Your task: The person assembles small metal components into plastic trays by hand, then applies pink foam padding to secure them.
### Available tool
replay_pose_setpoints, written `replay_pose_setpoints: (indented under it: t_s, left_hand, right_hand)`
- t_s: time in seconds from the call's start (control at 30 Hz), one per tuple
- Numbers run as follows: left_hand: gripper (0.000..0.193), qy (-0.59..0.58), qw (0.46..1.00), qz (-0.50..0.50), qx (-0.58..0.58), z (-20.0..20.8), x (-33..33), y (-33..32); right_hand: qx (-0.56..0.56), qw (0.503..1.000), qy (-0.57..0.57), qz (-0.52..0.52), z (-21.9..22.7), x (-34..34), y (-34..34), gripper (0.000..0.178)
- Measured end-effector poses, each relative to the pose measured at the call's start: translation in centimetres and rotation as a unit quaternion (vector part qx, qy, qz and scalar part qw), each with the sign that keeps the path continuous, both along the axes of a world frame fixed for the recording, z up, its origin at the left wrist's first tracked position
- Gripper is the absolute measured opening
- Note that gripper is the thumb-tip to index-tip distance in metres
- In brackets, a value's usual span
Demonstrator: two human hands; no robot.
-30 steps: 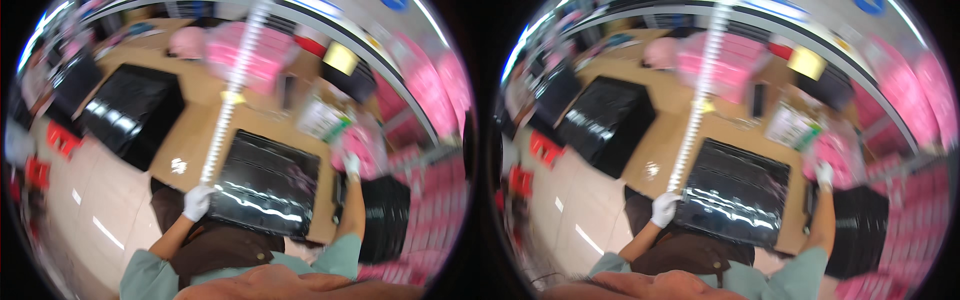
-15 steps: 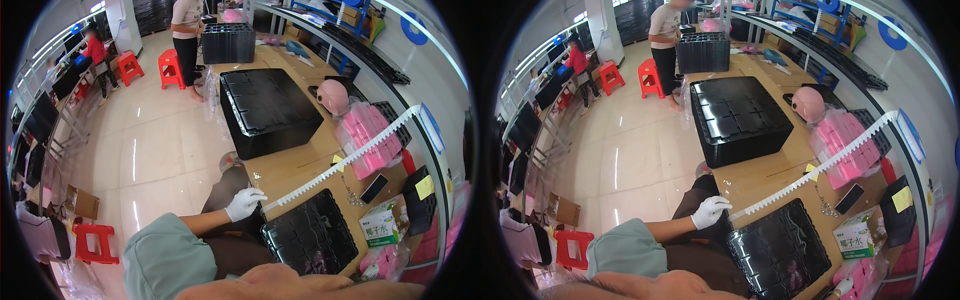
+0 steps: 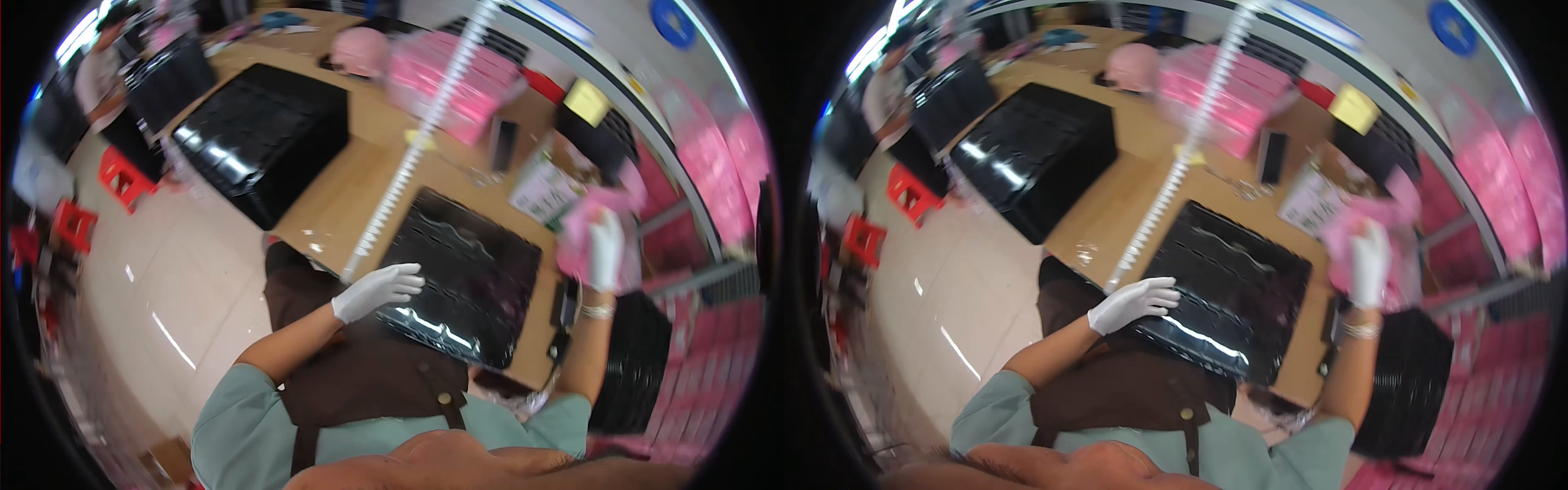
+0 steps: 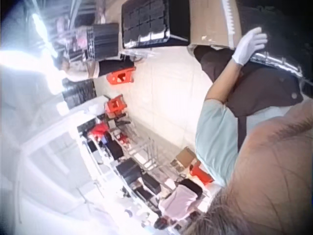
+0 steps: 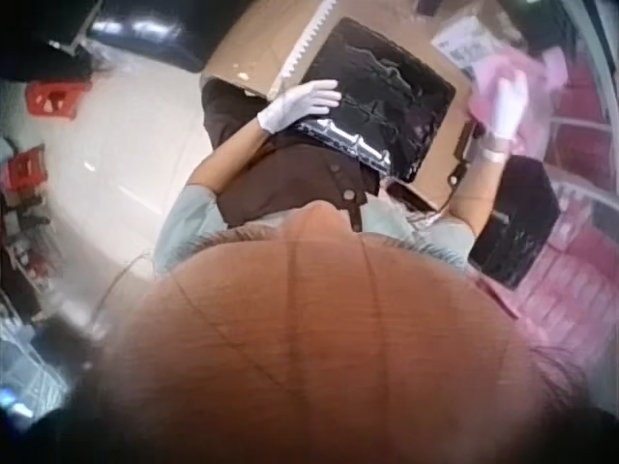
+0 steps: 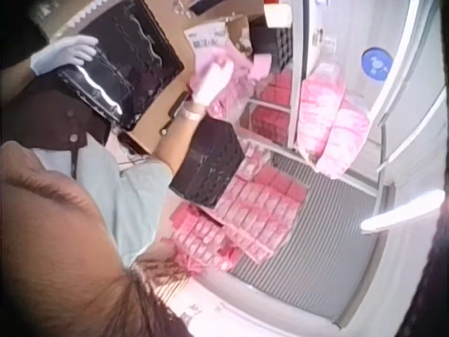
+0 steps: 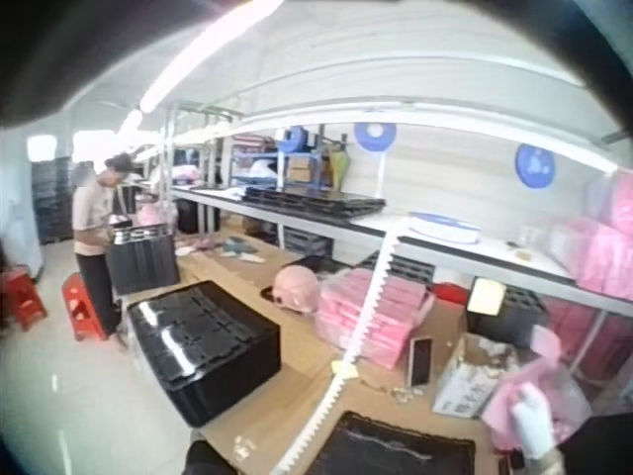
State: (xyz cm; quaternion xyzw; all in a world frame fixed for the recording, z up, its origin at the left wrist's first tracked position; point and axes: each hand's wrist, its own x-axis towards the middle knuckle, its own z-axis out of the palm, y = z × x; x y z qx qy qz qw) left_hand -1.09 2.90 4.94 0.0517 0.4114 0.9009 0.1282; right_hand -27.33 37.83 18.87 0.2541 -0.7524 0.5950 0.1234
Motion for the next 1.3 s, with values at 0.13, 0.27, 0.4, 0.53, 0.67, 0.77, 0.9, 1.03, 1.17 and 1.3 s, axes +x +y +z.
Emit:
replay_pose_setpoints:
  t_s: [0.13,0.27,0.4,0.53,0.67,0.77,0.9,1.03,1.17,1.3]
  left_hand:
    - [0.083,-0.207,0.952,-0.099,0.203,1.5,-6.7,3.3]
    - [0.057,-0.246,0.956,0.017,0.156,1.9,-9.8,3.9]
    - [0.035,-0.261,0.965,0.020,0.006,-0.7,-9.5,2.5]
    - [0.030,-0.298,0.951,0.062,-0.056,-0.5,-9.2,1.1]
    - [0.032,-0.320,0.942,0.049,-0.087,-0.7,-10.1,0.2]
    - [0.034,-0.316,0.941,0.021,-0.116,-0.4,-10.4,-0.1]
    - [0.038,-0.319,0.936,0.000,-0.151,-0.4,-11.3,-0.1]
    - [0.048,-0.300,0.940,0.052,-0.154,-0.3,-10.5,0.4]
    - [0.082,-0.132,0.902,0.180,-0.370,0.9,-6.0,2.1]
    - [0.097,0.015,0.764,0.213,-0.608,-1.3,-1.3,3.2]
  right_hand:
    - [0.260,0.964,-0.019,0.046,-3.9,8.9,-11.7,0.013]
    - [0.237,0.948,-0.188,0.102,-10.2,13.8,-14.1,0.018]
    - [0.194,0.962,-0.106,0.160,-11.9,16.6,-13.0,0.017]
    - [0.176,0.981,0.081,0.027,-10.4,17.2,-10.0,0.016]
    - [0.235,0.918,-0.090,-0.306,-11.7,14.6,-1.9,0.022]
    - [0.394,0.873,-0.205,-0.202,-12.6,14.4,1.8,0.024]
    - [0.445,0.852,-0.210,-0.178,-12.4,15.0,1.7,0.021]
    - [0.410,0.886,-0.155,-0.154,-13.5,14.9,2.8,0.018]
    - [0.188,0.920,-0.322,-0.117,-14.7,14.9,4.0,0.008]
    - [0.076,0.914,-0.390,-0.080,-14.5,15.5,4.1,0.005]
